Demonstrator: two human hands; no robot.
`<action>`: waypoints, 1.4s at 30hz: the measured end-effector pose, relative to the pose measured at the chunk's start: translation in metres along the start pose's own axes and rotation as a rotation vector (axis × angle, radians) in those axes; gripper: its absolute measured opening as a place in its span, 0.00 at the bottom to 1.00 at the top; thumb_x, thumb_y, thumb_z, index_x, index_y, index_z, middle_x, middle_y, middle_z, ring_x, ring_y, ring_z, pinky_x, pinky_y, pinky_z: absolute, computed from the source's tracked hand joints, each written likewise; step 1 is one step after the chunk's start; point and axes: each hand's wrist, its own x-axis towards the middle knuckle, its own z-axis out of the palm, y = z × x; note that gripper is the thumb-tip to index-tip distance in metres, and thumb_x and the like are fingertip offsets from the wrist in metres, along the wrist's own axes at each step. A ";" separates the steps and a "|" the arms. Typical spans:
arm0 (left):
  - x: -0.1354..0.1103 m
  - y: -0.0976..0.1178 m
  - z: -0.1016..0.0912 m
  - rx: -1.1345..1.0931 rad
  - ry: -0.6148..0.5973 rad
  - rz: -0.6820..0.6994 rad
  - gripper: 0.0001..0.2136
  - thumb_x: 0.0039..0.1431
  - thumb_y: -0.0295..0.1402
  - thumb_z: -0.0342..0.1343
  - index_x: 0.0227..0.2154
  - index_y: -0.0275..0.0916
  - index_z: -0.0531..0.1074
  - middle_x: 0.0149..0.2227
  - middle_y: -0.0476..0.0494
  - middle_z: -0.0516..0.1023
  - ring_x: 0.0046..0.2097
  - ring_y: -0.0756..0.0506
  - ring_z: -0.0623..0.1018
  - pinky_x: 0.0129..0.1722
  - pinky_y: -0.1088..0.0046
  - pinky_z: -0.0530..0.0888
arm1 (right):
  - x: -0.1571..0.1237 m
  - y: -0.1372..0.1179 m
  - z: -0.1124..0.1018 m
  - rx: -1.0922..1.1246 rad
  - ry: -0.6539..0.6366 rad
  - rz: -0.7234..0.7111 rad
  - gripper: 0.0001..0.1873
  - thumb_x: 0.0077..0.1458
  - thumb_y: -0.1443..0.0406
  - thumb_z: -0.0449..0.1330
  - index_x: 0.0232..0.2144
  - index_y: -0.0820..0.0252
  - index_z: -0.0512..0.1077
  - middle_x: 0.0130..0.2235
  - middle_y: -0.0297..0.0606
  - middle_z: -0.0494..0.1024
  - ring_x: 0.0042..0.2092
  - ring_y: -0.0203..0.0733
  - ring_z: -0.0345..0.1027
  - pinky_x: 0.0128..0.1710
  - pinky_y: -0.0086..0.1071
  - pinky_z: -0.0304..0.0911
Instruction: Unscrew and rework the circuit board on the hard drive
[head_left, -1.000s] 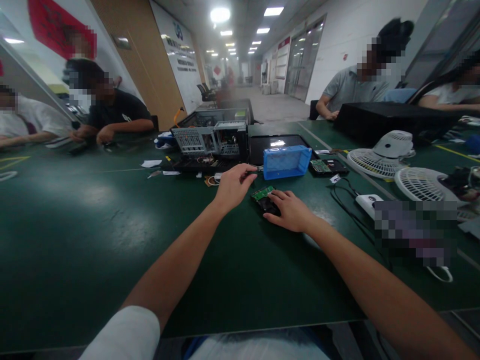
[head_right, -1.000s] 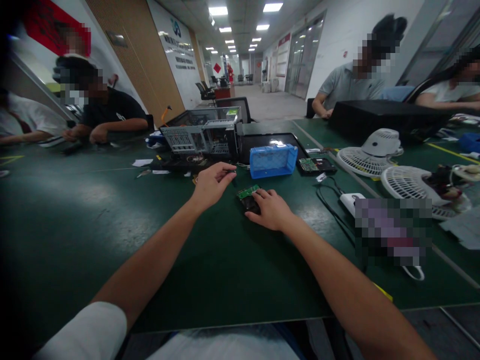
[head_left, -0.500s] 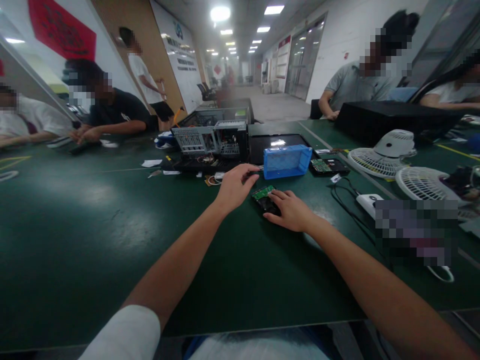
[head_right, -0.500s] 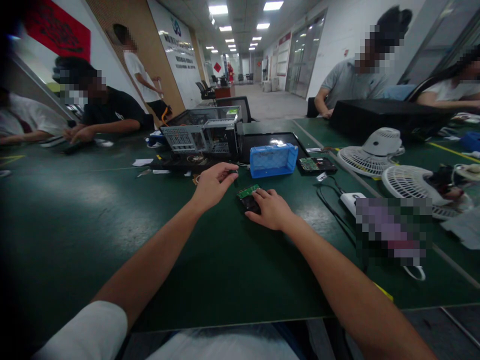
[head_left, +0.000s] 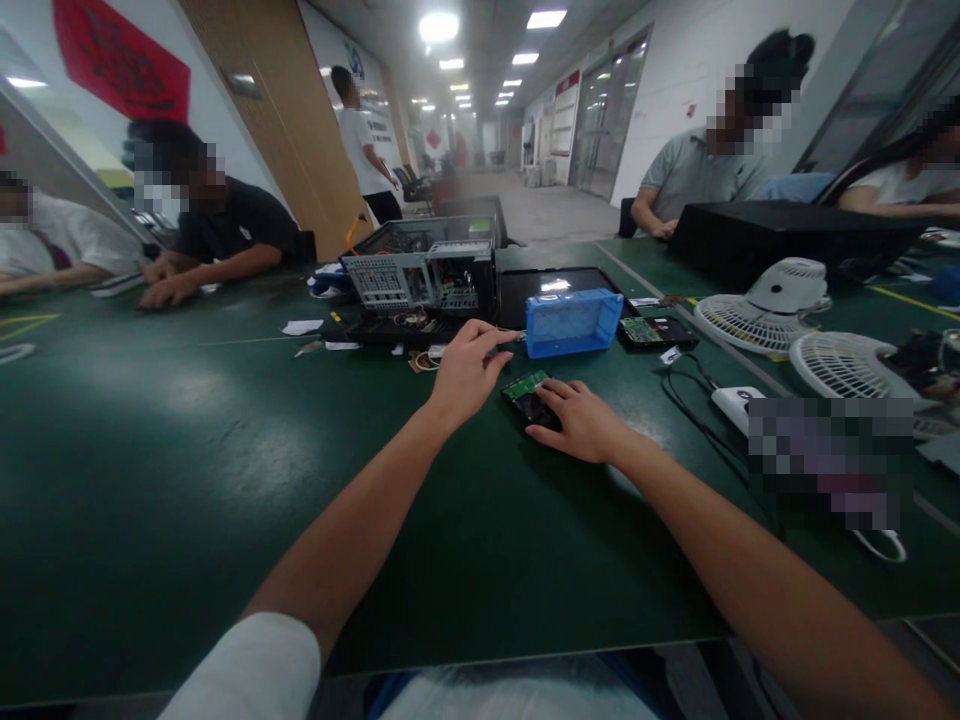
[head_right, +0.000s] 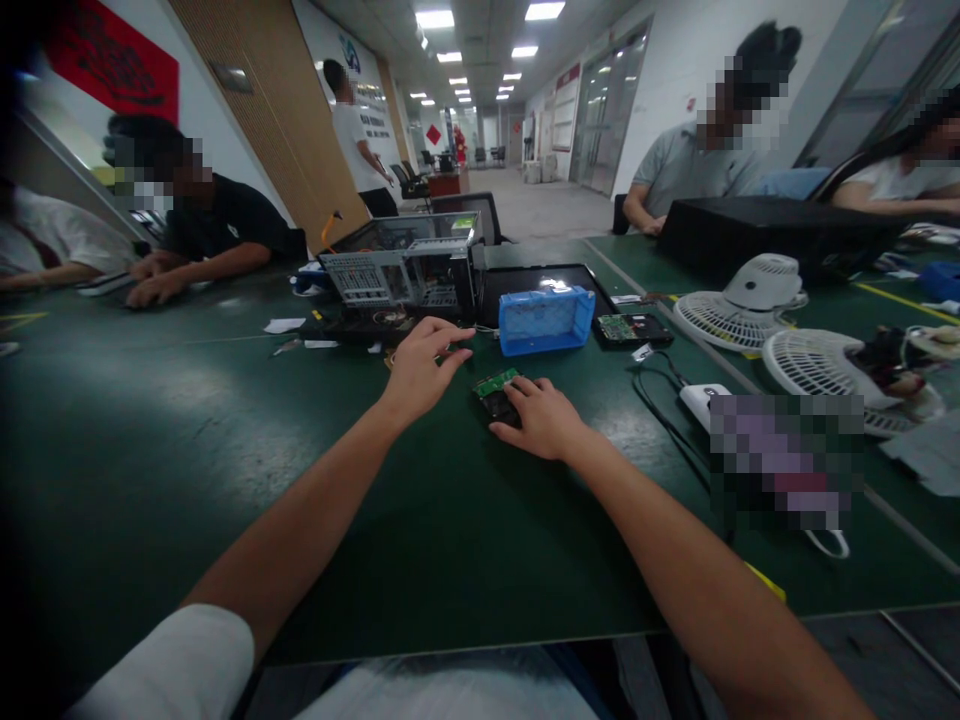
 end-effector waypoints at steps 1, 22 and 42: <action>0.000 0.000 0.000 -0.001 0.001 0.000 0.15 0.62 0.25 0.60 0.50 0.44 0.79 0.46 0.43 0.75 0.47 0.45 0.77 0.49 0.65 0.78 | 0.000 0.000 0.000 0.002 -0.001 0.001 0.44 0.63 0.39 0.50 0.68 0.63 0.63 0.68 0.53 0.64 0.62 0.65 0.63 0.61 0.53 0.59; 0.000 0.000 -0.001 -0.021 -0.030 0.041 0.15 0.63 0.22 0.57 0.51 0.41 0.77 0.50 0.41 0.79 0.51 0.43 0.78 0.53 0.63 0.77 | -0.003 -0.001 -0.003 0.034 -0.016 0.084 0.47 0.60 0.35 0.51 0.69 0.58 0.63 0.66 0.58 0.61 0.64 0.67 0.61 0.62 0.53 0.60; -0.001 0.002 0.003 -0.023 -0.024 0.015 0.08 0.66 0.31 0.60 0.47 0.41 0.77 0.49 0.42 0.81 0.51 0.43 0.80 0.51 0.64 0.78 | -0.003 0.001 -0.001 0.031 -0.013 0.063 0.47 0.61 0.35 0.50 0.68 0.61 0.63 0.66 0.60 0.61 0.62 0.68 0.62 0.61 0.54 0.59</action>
